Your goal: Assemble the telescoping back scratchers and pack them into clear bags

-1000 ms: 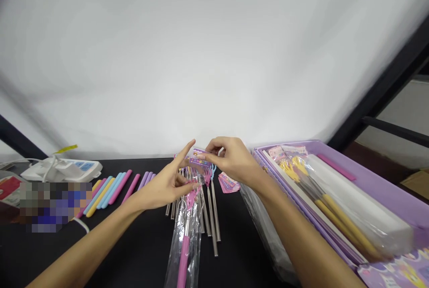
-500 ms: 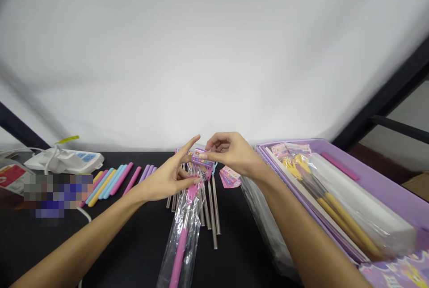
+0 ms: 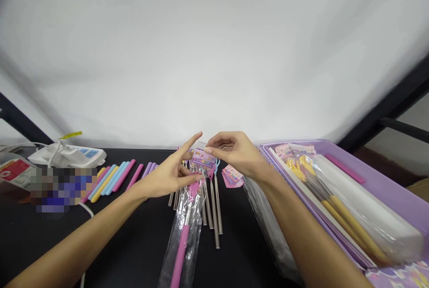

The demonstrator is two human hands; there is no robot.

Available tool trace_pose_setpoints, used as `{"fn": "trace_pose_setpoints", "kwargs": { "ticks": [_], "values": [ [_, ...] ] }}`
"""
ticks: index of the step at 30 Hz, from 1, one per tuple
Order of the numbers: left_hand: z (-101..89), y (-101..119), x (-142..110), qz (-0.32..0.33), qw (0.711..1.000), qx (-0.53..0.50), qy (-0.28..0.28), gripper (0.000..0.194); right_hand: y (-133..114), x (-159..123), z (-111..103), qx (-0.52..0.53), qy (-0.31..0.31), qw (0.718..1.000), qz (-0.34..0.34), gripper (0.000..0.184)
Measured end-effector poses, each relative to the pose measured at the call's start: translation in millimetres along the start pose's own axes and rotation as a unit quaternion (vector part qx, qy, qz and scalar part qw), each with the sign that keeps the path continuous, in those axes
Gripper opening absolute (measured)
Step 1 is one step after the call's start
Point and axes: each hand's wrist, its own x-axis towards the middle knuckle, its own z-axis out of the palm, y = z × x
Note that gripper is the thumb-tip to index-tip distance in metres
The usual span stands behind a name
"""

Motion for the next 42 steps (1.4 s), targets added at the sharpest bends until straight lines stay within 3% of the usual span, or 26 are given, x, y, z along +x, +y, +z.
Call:
{"fn": "trace_pose_setpoints", "kwargs": {
  "ticks": [8, 16, 20, 23, 26, 28, 31, 34, 38, 40, 42],
  "values": [
    [-3.8, -1, 1, 0.006, 1.0, -0.012, 0.026, 0.09, -8, -6, -5, -0.045, -0.062, 0.997, -0.002, 0.023],
    [-3.8, -4, 3, 0.007, 0.999, -0.027, 0.032, 0.088, -3, -3, -1, -0.054, -0.026, 0.998, -0.015, 0.024],
    [-3.4, -3, 7, 0.007, 0.997, 0.002, 0.082, 0.064, -7, -5, -6, -0.041, -0.018, 0.999, 0.0, 0.031],
    [-1.9, 6, 12, 0.018, 0.989, -0.003, 0.144, 0.048, -13, -14, -8, -0.012, -0.044, 0.995, 0.088, 0.035],
    [2.8, 16, 24, 0.031, 0.974, -0.011, 0.223, 0.046, -18, -28, -10, 0.05, -0.108, 0.979, 0.164, 0.036],
    [10.1, 20, 36, 0.049, 0.964, -0.016, 0.261, 0.044, -17, -37, -16, 0.062, -0.108, 0.978, 0.166, 0.035],
    [30.4, 22, 61, 0.074, 0.957, -0.05, 0.277, 0.041, -9, -51, -36, 0.025, -0.06, 0.989, 0.131, 0.026],
    [60.7, 24, 87, 0.066, 0.958, -0.132, 0.245, 0.047, 1, -66, -71, -0.032, -0.016, 0.991, 0.13, 0.024],
    [103.3, 24, 109, 0.022, 0.977, -0.165, 0.134, 0.074, 19, -91, -123, -0.111, 0.1, 0.978, 0.147, 0.027],
    [119.5, 21, 114, 0.042, 0.993, -0.067, 0.088, 0.062, 35, -106, -142, -0.134, 0.168, 0.963, 0.162, 0.029],
    [130.4, 16, 115, 0.096, 0.991, 0.078, 0.047, 0.033, 52, -121, -151, -0.168, 0.204, 0.947, 0.181, 0.027]
  ]
}}
